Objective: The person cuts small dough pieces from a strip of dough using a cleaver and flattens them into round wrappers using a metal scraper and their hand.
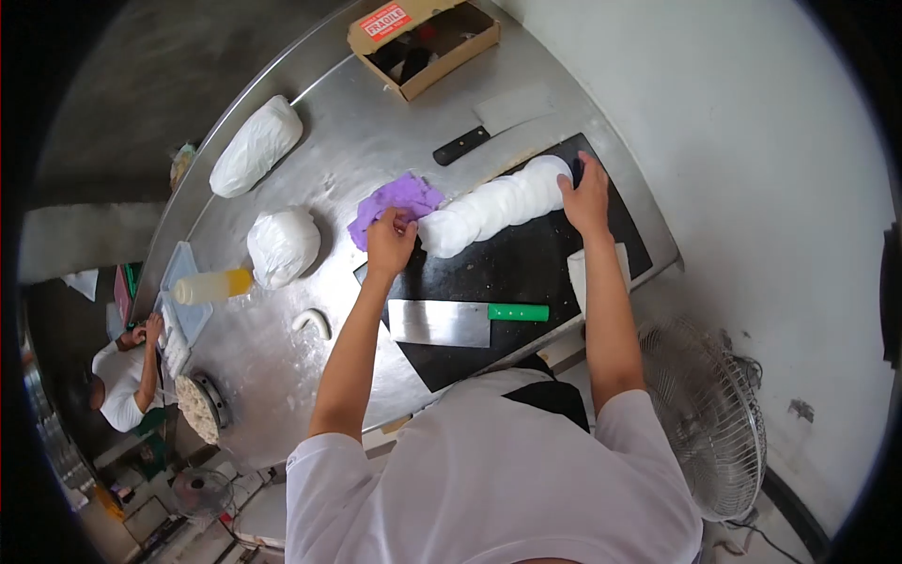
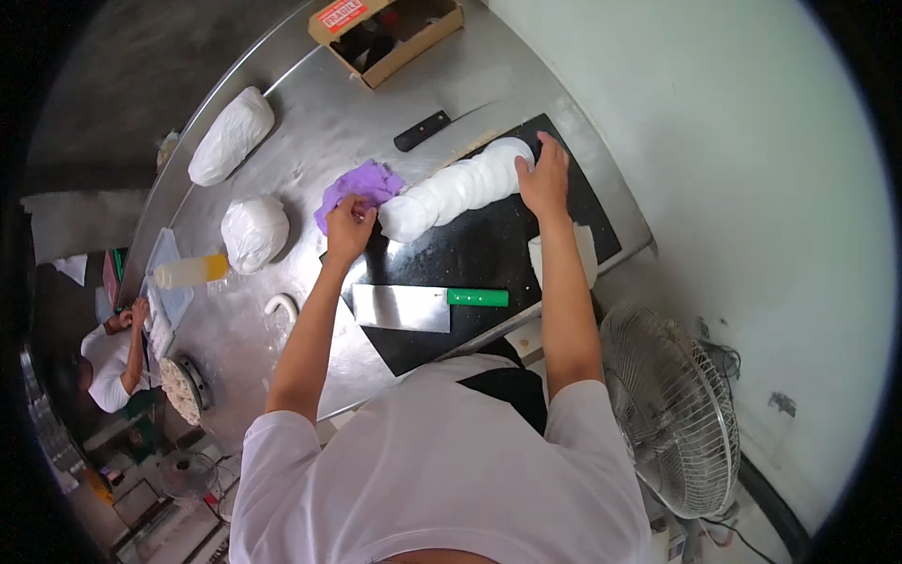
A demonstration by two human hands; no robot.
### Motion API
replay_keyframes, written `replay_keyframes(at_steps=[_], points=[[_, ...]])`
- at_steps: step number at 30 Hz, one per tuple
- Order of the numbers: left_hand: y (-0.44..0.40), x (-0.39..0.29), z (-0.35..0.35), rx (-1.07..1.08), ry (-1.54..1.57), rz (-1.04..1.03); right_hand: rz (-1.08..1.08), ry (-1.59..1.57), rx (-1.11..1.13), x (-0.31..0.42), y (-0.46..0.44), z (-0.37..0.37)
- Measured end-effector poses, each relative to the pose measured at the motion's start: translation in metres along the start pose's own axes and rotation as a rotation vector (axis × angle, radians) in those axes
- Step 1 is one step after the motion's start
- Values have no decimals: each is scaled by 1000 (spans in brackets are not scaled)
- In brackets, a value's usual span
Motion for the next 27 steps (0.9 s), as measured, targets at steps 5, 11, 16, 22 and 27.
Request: replay_keyframes(at_steps=[5, 11, 16, 22, 27], points=[[54, 15, 9, 3, 118, 72, 13, 463, 269, 0, -22, -35], [151, 64, 29, -64, 123, 240, 109, 490, 254, -43, -38, -44], [206, 87, 51, -168, 118, 409, 10, 566, 232, -31, -43, -41], [232, 93, 59, -233, 63, 402, -54, 636, 264, -55, -54, -44], [244, 90, 64, -210, 94, 415, -58, 491, 297, -68, -67, -45]])
Point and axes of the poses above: each hand's wrist, its own y-axis away from the middle knuckle, its own z-axis out of the back of the hand, x = y × z, the point moved 4 cm from there along -y, towards the middle knuckle, and after that the axes turned 15 degrees about -y, right-handed, at the moved point
